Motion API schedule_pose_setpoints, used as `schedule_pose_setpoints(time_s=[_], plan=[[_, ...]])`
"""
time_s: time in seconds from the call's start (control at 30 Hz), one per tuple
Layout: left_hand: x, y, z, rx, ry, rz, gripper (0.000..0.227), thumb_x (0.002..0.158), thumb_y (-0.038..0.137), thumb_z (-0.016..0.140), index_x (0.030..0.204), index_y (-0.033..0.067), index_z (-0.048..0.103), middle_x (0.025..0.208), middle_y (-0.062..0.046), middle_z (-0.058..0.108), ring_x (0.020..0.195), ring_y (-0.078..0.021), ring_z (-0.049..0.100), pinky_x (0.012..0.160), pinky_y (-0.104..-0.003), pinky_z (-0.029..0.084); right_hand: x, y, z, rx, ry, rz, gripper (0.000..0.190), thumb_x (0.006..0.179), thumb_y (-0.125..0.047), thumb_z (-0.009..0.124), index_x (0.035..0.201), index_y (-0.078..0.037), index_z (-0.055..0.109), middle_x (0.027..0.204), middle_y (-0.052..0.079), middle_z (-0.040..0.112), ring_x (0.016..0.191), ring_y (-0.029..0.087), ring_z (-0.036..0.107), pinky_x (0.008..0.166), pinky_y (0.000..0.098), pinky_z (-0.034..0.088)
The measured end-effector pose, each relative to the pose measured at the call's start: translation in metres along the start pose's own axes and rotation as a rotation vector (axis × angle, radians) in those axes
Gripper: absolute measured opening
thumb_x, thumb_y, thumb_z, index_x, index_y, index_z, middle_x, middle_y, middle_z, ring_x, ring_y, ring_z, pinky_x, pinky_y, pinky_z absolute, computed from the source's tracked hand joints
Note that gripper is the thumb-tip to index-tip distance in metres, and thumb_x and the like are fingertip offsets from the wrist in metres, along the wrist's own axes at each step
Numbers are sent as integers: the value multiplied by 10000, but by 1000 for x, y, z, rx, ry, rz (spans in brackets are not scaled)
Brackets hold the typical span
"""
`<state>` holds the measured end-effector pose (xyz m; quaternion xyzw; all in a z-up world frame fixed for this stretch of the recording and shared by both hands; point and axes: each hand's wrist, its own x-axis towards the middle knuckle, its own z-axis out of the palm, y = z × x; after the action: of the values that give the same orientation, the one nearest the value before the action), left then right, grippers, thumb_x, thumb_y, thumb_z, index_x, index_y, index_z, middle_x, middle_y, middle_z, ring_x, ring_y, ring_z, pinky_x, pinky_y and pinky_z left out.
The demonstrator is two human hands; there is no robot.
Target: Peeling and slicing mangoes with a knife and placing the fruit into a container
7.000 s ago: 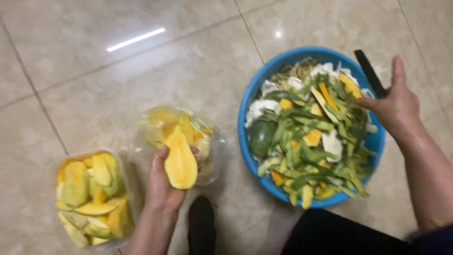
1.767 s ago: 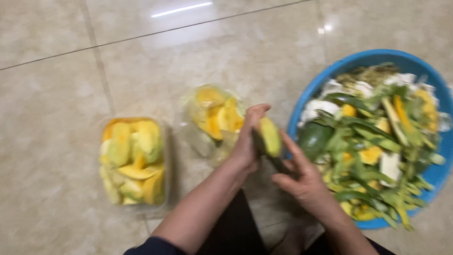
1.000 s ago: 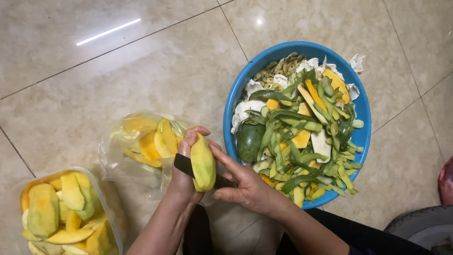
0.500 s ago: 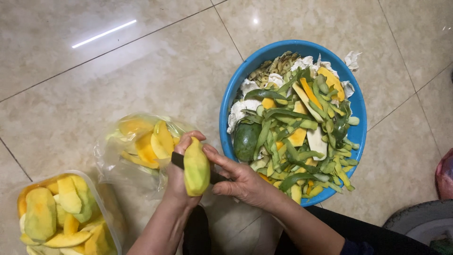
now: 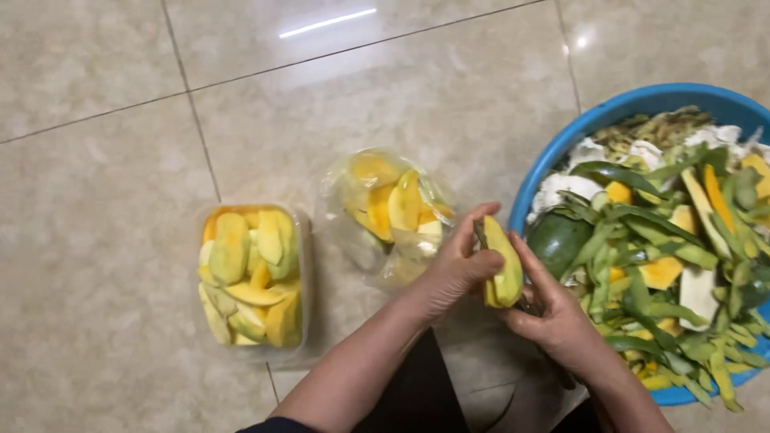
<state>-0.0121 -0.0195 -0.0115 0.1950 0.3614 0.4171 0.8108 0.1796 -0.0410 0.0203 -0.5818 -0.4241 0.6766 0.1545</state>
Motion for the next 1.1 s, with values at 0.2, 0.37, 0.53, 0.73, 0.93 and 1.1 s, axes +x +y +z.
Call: schedule_pose_setpoints(time_s=[0.2,0.37,0.53,0.73,0.93,1.1], plan=[[-7,-1,2,-204,1,-115,825,770,383,717,1476,71,428,1296,-163,508,1096,-265,574,867,-374,526,2,3,9,-147,86,31,1082,691,148,657,1652,-220,322,1581,50,570,1165,236,737,942,329,580],[-12,0,4,-334,-34,-100,699,823,304,702,1425,51,455,1268,-164,510,1090,-259,575,904,-365,550,7,4,14,-141,103,11,1059,673,161,624,1631,-202,358,1630,28,511,1256,244,689,1018,332,548],[-19,7,6,-219,-61,-76,840,773,316,709,1496,2,419,1308,-166,513,1168,-254,549,1019,-373,486,13,5,15,-217,128,-63,1035,674,93,724,1603,-221,395,1663,27,474,1459,196,513,1162,336,412],[-26,8,-4,-324,-41,-105,748,796,316,696,1455,11,512,1230,-145,575,1113,-235,568,967,-338,487,11,-6,26,-334,172,-27,1000,702,82,741,1577,-295,438,1600,-5,564,1325,213,667,1088,327,541],[-40,5,-16,-387,-38,-155,718,824,309,683,1413,-64,512,1209,-185,598,1058,-221,593,896,-299,512,11,-5,35,-394,225,-148,872,680,93,745,1491,-159,542,1493,-2,649,1321,168,654,1124,286,480],[-42,-8,-45,-406,-151,-218,458,871,147,664,1233,-112,556,1000,-241,683,764,-267,704,616,-320,616,7,-15,39,-718,235,24,1000,701,-81,799,1585,-338,407,1449,25,668,1201,238,712,962,355,561]])
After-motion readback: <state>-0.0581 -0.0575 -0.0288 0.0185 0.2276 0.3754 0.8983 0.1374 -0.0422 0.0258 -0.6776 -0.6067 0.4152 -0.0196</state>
